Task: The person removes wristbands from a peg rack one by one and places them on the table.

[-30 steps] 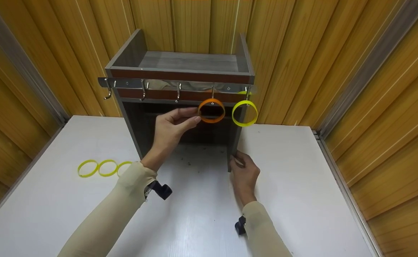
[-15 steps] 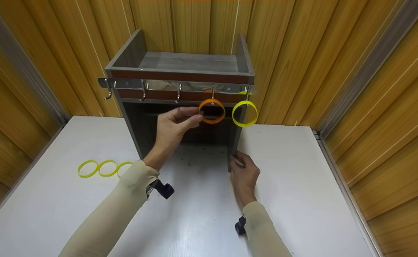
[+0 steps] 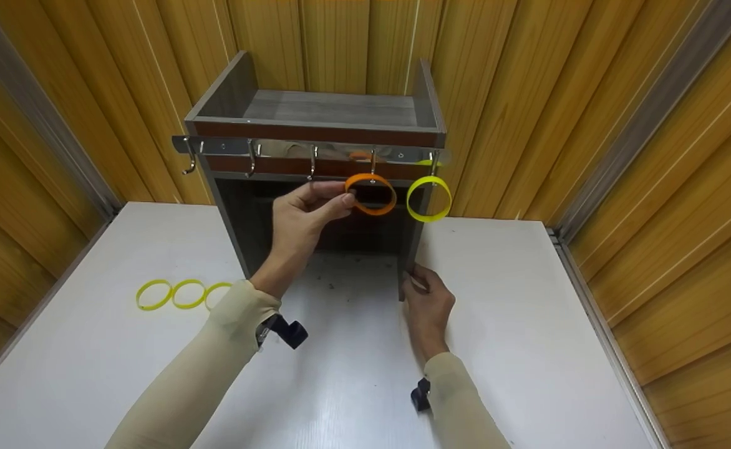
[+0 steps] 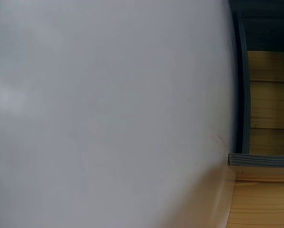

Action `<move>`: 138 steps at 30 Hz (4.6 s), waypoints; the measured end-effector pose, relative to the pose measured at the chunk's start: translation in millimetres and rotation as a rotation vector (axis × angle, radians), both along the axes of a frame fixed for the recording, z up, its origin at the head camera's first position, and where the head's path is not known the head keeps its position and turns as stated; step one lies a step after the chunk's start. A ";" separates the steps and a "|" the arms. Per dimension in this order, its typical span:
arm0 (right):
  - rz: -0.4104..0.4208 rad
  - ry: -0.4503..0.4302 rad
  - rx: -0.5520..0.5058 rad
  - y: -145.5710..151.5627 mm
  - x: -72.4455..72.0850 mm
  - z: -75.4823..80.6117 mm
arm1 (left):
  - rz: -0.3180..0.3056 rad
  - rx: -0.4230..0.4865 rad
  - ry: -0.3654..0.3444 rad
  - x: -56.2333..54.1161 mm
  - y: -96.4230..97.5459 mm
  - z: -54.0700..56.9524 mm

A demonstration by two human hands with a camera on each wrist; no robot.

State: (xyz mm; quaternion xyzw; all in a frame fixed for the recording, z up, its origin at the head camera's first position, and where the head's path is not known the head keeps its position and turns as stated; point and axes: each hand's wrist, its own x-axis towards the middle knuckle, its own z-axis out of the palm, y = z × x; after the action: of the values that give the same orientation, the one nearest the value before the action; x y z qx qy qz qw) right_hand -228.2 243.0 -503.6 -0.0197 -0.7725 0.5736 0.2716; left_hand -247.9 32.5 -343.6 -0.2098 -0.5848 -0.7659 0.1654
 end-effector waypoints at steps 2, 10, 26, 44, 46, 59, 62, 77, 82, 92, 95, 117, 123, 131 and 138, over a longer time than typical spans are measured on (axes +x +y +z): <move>-0.004 -0.002 0.004 3.6 -4.9 -8.1 | -0.014 0.023 0.002 0.6 1.3 1.8; -0.004 0.003 0.016 11.2 -11.7 -21.1 | -0.036 0.041 0.015 6.7 2.6 5.9; -0.040 -0.010 0.041 8.6 -13.0 -17.0 | -0.016 0.017 0.029 20.5 -11.7 -4.0; 0.006 0.064 0.018 -2.6 2.9 7.1 | 0.034 0.027 -0.033 24.1 -36.2 -28.2; -0.001 0.071 0.035 -3.0 3.3 7.6 | 0.043 0.027 -0.042 24.9 -39.1 -31.2; -0.032 0.027 0.043 5.9 -10.4 -13.2 | 0.092 0.043 -0.110 28.6 -57.8 -54.3; -0.020 0.019 0.034 10.8 -16.6 -21.4 | 0.112 0.053 -0.128 29.7 -62.5 -60.1; -0.017 0.010 0.020 12.7 -16.6 -24.7 | 0.192 0.037 -0.216 33.7 -86.6 -92.0; -0.028 -0.003 -0.001 10.0 -15.8 -22.9 | 0.224 0.037 -0.235 35.0 -97.3 -101.2; -0.011 0.047 -0.001 -6.1 5.2 7.3 | 0.274 0.055 -0.314 40.7 -117.5 -118.6; -0.009 0.037 0.009 -7.3 7.6 10.1 | 0.294 0.060 -0.336 42.1 -124.2 -123.5; -0.002 0.018 0.006 -8.1 7.5 9.8 | 0.414 0.113 -0.446 56.7 -195.2 -158.6; 0.009 0.025 -0.015 -7.9 7.4 8.8 | 0.464 0.130 -0.488 67.2 -220.4 -165.8; 0.008 0.041 -0.019 -8.8 6.6 7.3 | 0.525 0.070 -0.548 80.9 -252.6 -175.8; 0.012 0.030 -0.024 -9.3 6.7 7.7 | 0.584 0.045 -0.603 89.2 -277.8 -184.0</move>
State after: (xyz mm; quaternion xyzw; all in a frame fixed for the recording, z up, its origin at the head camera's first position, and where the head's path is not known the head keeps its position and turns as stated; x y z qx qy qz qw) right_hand -221.5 233.7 -496.0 -0.0099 -0.7616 0.5846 0.2795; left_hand -158.7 -245.3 -527.6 0.2019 -0.6251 -0.7265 0.2018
